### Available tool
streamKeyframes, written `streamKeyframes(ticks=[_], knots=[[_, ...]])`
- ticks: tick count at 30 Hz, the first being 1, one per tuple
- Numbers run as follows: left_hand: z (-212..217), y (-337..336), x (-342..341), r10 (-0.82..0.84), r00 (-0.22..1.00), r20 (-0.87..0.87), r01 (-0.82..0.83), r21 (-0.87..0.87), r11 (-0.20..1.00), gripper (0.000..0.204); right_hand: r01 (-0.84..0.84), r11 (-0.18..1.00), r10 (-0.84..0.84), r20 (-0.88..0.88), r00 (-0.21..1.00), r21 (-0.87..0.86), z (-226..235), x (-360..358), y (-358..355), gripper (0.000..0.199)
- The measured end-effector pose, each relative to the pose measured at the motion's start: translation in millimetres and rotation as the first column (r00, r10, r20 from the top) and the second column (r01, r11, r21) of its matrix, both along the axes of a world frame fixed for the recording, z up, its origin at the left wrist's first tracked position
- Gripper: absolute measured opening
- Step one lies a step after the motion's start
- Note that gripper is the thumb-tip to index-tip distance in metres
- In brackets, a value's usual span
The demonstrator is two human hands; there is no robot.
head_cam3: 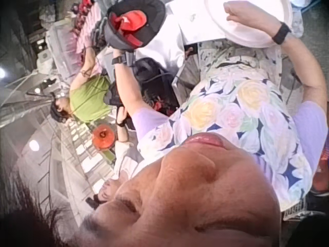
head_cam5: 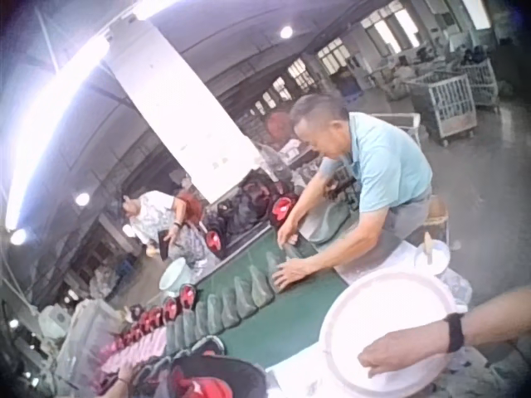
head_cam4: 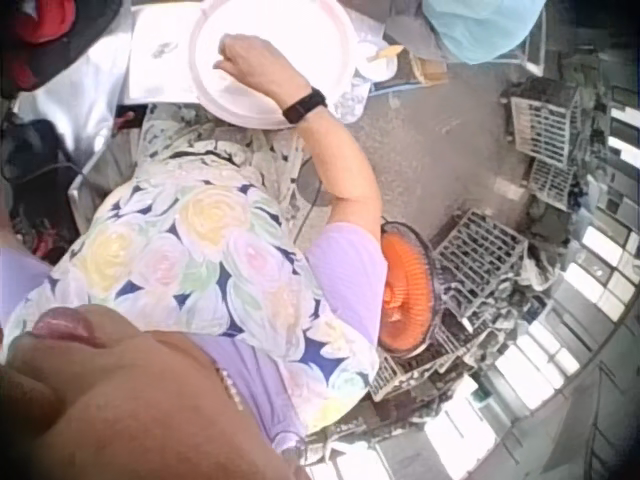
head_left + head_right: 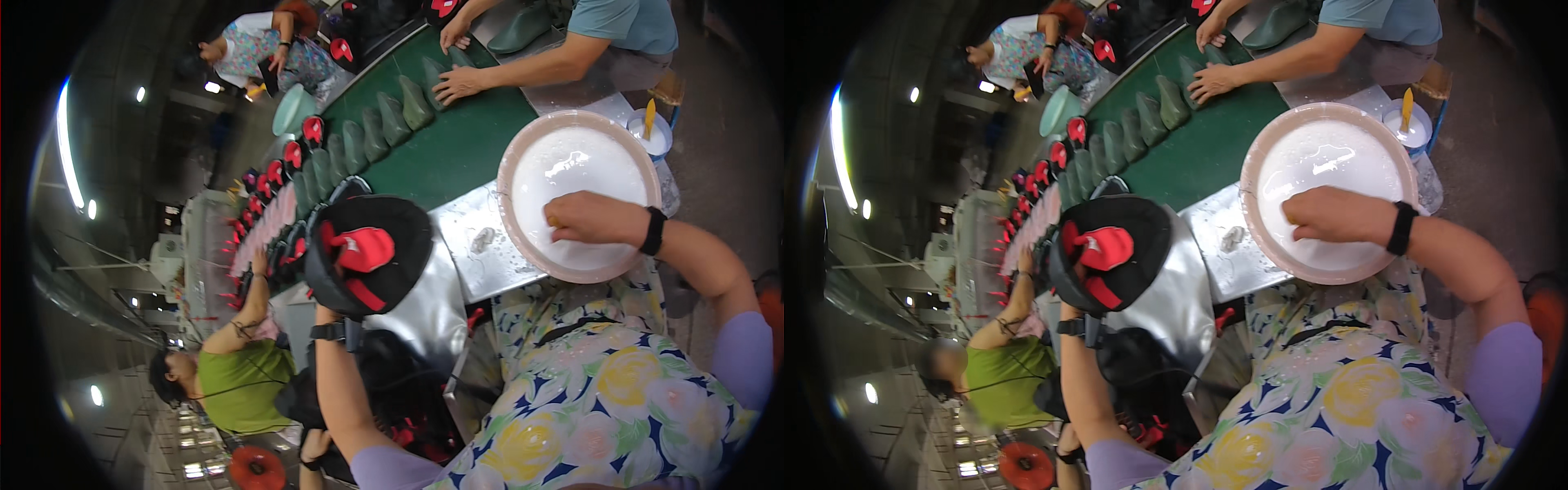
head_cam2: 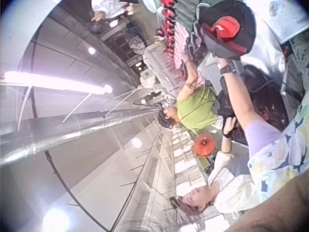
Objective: Applying glue to the edges of shoe uppers using a brush.
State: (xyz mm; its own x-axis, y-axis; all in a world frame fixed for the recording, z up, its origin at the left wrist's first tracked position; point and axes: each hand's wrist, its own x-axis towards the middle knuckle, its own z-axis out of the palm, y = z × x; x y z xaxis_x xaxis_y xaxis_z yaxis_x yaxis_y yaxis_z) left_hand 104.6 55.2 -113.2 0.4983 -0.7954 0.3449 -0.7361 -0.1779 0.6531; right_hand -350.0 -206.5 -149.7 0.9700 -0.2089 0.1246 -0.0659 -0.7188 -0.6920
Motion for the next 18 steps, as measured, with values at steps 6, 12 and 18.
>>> streamKeyframes(ticks=[6,12,18], knots=[[61,-75,-109,-0.175,0.928,-0.328,0.211,0.076,0.975,0.062,0.269,0.958,-0.286,0.277,0.917,0.099,47,-40,-56,0.021],[73,-145,-181,-0.184,0.815,-0.549,0.31,0.146,0.94,0.058,0.245,0.921,-0.37,0.486,0.792,0.303,99,-28,-58,0.029],[37,-146,-193,-0.431,0.415,-0.802,0.257,-0.351,0.9,0.038,0.534,0.782,-0.617,0.523,0.588,0.322,67,-17,-45,0.04]])
